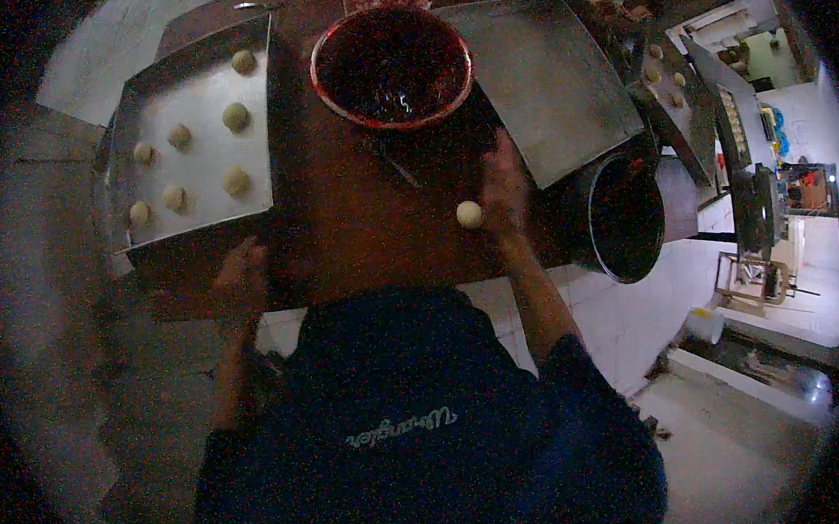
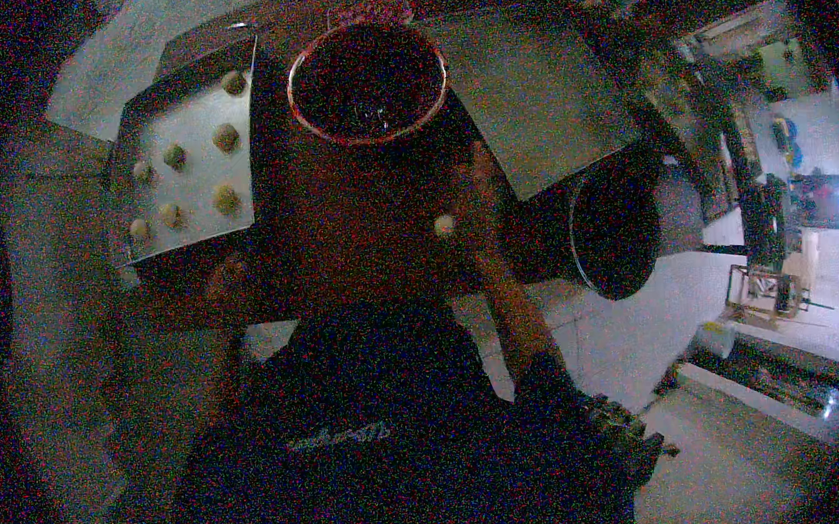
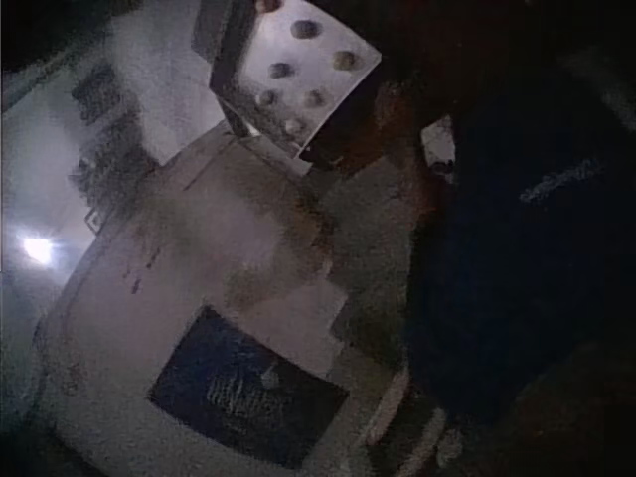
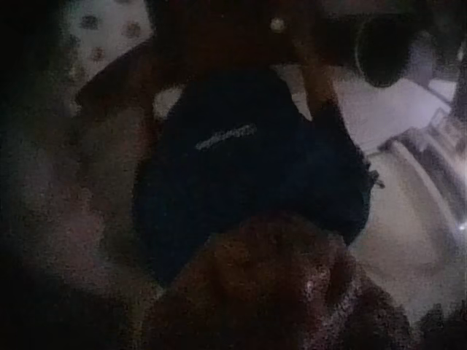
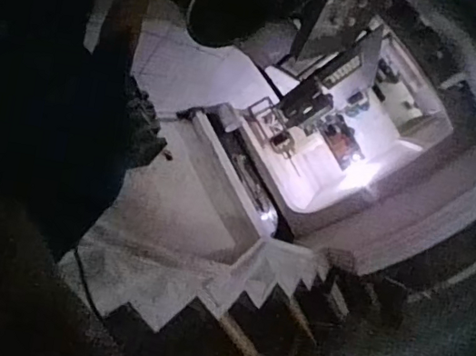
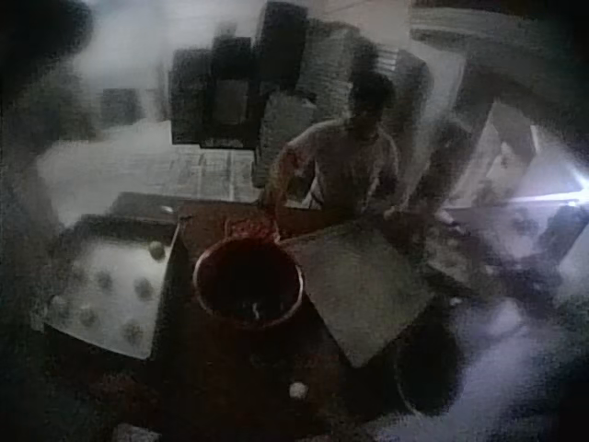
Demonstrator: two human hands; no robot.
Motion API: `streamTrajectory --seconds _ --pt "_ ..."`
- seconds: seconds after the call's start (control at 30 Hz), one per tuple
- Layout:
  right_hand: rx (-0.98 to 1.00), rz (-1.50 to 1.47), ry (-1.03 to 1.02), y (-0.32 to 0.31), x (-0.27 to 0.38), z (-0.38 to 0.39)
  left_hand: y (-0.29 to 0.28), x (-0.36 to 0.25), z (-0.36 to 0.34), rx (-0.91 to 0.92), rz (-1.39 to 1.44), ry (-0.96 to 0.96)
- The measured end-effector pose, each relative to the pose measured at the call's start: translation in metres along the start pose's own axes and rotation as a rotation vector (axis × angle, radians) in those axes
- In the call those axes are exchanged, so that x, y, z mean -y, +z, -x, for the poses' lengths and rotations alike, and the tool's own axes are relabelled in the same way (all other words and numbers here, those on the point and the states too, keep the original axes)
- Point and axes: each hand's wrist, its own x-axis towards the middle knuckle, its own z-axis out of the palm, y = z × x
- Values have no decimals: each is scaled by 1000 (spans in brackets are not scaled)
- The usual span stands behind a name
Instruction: The person prepares bread rolls by hand by flattening dough portions, adding a red filling from a bowl with a spoon, and pinching the dough to seal it before placing the rolls onto a metal baking tray.
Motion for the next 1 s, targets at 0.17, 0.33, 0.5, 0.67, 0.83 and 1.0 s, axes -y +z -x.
streamTrajectory --seconds 0.17,0.33,0.5,0.67,0.83,1.0 --pt "-12 -17 -23 -38 -13 56 -49 25 3 13 -108 -46" --pt "78 60 -103 15 -58 61 -4 -17 -10 13 -172 -31" --pt "618 -816 37 14 51 16 107 32 26 102 -307 -47" --pt "524 -460 -270 32 246 -22 48 -29 0 -106 -10 105" --pt "-87 -953 -665 29 366 -121 73 -31 4 -117 -11 -33" --pt "-68 -388 -629 145 349 -275 90 -31 5 -10 -4 -66"
